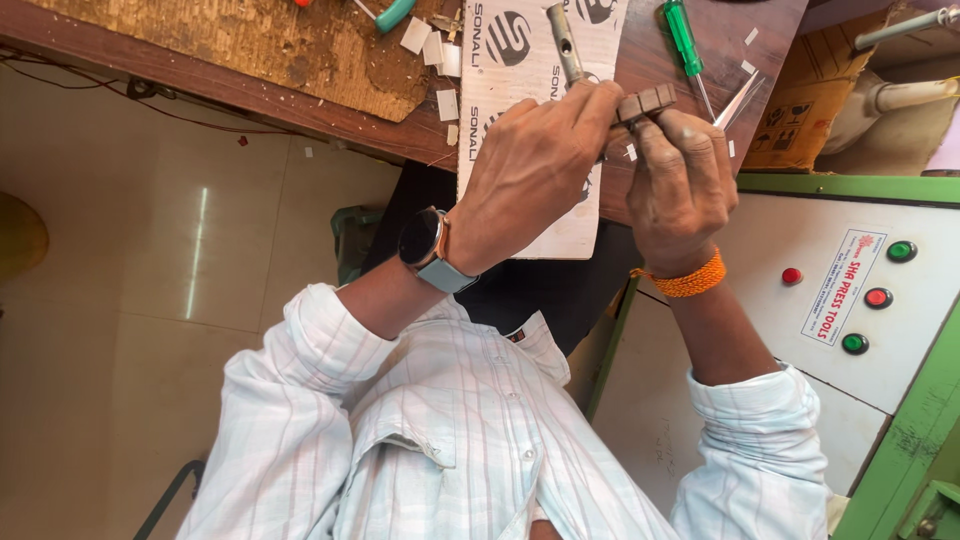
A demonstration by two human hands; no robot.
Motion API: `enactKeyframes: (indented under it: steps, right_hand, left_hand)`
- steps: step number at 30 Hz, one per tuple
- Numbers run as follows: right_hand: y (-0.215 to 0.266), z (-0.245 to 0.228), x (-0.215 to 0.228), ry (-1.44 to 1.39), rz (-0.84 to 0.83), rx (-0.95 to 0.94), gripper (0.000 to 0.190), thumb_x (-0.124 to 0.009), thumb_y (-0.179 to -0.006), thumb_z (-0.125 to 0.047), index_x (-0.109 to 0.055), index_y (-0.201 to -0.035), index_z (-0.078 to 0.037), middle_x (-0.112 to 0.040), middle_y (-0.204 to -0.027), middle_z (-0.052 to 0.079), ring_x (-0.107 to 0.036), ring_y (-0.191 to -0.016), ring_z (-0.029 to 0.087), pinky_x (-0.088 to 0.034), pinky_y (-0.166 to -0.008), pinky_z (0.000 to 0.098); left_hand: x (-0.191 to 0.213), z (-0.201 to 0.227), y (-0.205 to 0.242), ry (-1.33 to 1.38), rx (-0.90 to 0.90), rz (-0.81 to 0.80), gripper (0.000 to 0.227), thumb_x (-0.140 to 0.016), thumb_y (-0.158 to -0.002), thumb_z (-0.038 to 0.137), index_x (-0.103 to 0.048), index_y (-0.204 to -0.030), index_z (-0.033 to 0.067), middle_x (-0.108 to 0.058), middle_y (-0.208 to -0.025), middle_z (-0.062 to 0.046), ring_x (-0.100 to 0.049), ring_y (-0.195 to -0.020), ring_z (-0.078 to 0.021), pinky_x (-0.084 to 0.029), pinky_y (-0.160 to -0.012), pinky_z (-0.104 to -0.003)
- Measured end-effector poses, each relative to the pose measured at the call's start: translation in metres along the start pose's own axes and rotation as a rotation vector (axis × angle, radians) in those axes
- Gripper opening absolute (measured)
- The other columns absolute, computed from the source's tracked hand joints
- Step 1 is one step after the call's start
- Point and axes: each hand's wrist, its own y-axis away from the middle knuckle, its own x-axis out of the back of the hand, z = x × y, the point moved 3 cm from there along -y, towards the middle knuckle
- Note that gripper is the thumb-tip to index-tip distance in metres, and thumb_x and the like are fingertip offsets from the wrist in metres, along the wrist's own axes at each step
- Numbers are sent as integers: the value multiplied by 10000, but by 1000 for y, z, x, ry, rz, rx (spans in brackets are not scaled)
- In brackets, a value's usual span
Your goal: The person assembles a circular electrical component by inserting small white rectangular pieces into slots on the component. They use a green screwdriver to adjust the component and scissors to cut a white strip. The person handles the component and tools with both hands throughout the task.
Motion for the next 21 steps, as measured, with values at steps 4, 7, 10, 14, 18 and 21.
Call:
enactKeyframes:
  steps: [4, 7, 10, 14, 18, 21]
  right_hand:
    - [5, 9, 15, -92, -83, 1, 207, -852, -963, 85, -674, -1064, 59, -684, -1041, 152, -709, -938, 287, -612, -790, 377]
    - [9, 12, 17, -71, -64, 55, 229, -854, -978, 98, -685, -1130, 66, -684, -1045, 138, -724, -954, 281, -626, -800, 366]
    - [9, 15, 13, -31, -43, 51, 216, -827, -949, 131, -685, -1080, 35, -683, -996, 132, -730, -922, 269, -633, -777, 355]
    - [11, 17, 13, -59, -59, -53, 211, -830, -988, 106, -665, -1093, 28, -699, -1035, 143, -736, -944, 264, -628, -800, 351]
    - [14, 14, 18, -96, -113, -216, 188, -813, -1010, 108, -665, -1084, 16, -720, -1073, 136, -742, -936, 234, -613, -758, 318]
    - [10, 12, 26, -130, -133, -238, 165, -812, -1012, 102, -686, -1079, 18, -728, -1073, 134, -740, -900, 211, -609, -744, 300]
  left_hand:
    - [0, 6, 0, 52, -34, -1, 187, -617, -1008, 91, -558, -1172, 22, -638, -947, -65, -630, -686, -226, -430, -640, -371]
    - [-7, 7, 1, -39, -12, -50, 160, -607, -1015, 68, -545, -1159, 36, -607, -952, -74, -633, -734, -224, -433, -702, -379]
    - [-9, 9, -3, -18, -44, -24, 215, -604, -997, 71, -538, -1191, 6, -598, -961, -77, -622, -686, -214, -425, -665, -382]
    - [-11, 10, -3, -36, -56, 7, 263, -606, -984, 68, -538, -1232, 11, -607, -1003, -78, -617, -684, -227, -426, -658, -377]
    - [-13, 8, -3, -13, -63, -45, 291, -601, -980, 49, -545, -1264, 25, -612, -999, -65, -621, -670, -216, -431, -647, -375]
    - [-11, 8, -4, 6, -90, -40, 309, -592, -963, 34, -543, -1268, 25, -615, -1010, -68, -619, -661, -217, -434, -641, -367]
